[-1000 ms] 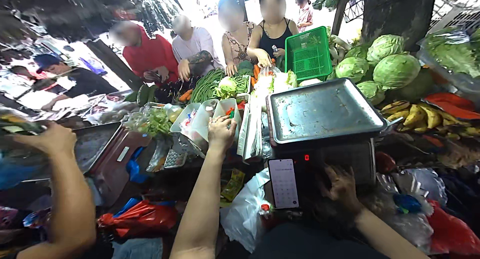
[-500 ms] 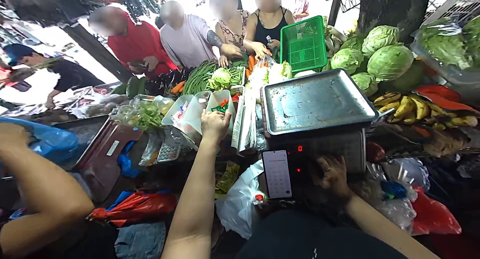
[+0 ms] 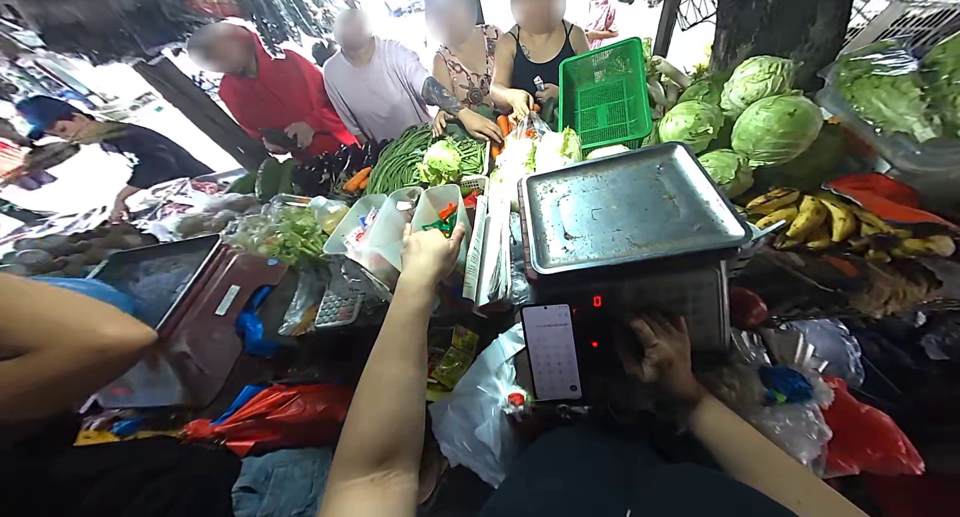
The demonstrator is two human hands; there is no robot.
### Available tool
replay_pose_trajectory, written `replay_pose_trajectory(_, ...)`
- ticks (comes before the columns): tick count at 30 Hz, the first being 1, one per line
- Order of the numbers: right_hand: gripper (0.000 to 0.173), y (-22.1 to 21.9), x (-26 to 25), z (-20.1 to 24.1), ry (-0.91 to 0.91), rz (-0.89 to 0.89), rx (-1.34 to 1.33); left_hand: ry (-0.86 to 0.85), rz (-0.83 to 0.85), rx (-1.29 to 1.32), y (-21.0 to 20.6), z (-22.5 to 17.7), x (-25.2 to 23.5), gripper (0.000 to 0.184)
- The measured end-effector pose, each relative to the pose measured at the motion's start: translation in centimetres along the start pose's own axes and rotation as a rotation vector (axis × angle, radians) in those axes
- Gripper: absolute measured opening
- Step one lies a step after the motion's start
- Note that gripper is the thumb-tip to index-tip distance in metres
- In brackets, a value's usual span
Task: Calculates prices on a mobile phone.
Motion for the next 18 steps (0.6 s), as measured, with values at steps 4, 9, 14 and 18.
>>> replay_pose_trajectory(4,0.031,0.06,-0.35,0.15,0.009,-0.011,-0.002,-0.010,0.004,0.008,0.15,0.23,-0.17,0.085)
replay_pose_trajectory(9,0.029,0.26,-0.35,0.44,0.010,-0.007,-0.014,-0.024,0.031,0.030,0.18,0.49,0.13,0.087)
replay_pose_trajectory(14,0.027,0.02,-0.49,0.19,0.001,0.023,-0.019,-0.046,0.017,0.017,0.15,0.52,-0.43,0.088)
replay_pose_trajectory(18,0.028,0.33,0.23,0.45,-0.013,0.039,-0.019,-0.079,-0.015,0.014,-0.27,0.67,0.15,0.085)
Point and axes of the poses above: each hand's wrist, its own x-axis away from the middle knuckle, its own y-axis out of the back of the hand, z = x × y, the point moved 4 cm from there along -x, towards the middle knuckle, and after that the axes turned 9 degrees about -z, right-handed, at the moved point
